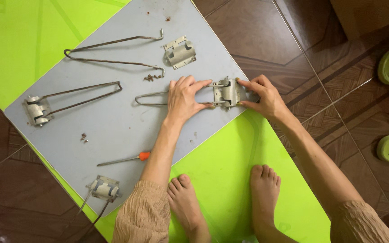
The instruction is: The person assembles metal furniture hardware components on a green mat. They use a screwdriver to attach metal rods to small metal brackets, handling screws and parts one at a time.
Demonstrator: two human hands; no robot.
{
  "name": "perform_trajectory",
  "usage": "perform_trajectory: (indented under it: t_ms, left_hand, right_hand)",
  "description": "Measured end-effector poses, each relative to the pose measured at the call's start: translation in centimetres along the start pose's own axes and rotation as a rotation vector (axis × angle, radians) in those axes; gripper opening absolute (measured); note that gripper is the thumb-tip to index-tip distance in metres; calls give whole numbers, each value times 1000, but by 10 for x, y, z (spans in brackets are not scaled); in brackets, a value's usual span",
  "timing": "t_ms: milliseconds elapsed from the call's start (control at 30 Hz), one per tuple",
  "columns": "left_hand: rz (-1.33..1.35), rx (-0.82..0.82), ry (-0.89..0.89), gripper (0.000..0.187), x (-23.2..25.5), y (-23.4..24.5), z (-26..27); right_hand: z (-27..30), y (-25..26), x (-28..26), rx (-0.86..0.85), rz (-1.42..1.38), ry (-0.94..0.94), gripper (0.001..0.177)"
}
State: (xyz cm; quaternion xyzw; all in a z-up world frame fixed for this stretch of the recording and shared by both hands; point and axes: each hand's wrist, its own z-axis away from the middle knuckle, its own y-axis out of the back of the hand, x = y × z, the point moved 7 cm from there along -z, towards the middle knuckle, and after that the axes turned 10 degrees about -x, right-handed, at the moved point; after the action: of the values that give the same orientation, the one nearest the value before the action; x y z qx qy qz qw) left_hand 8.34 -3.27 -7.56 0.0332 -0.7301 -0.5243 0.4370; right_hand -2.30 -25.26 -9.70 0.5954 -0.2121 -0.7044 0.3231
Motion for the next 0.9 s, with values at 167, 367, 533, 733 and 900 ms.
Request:
perform_trajectory:
  t_ms: [167, 367, 533, 733, 900]
  left_hand:
    - [20, -11, 5, 72, 7, 9, -4]
    - [39, 146, -53, 83, 28, 47, 10]
    - [105, 440, 143, 38, -3, 83, 62]
    - [354, 651, 494, 16, -75, 106, 121]
    - [157, 756, 509, 14, -94, 125, 168]
  right_hand:
    - [0, 3, -5, 6, 1, -7, 69]
    - [3, 13, -11, 58, -34, -24, 66]
    - [6, 22, -54, 177, 88, 85, 37]
    - [-8, -112, -197, -125, 99, 534, 41]
    - [-20, -217, -234, -320, 528, 572, 43]
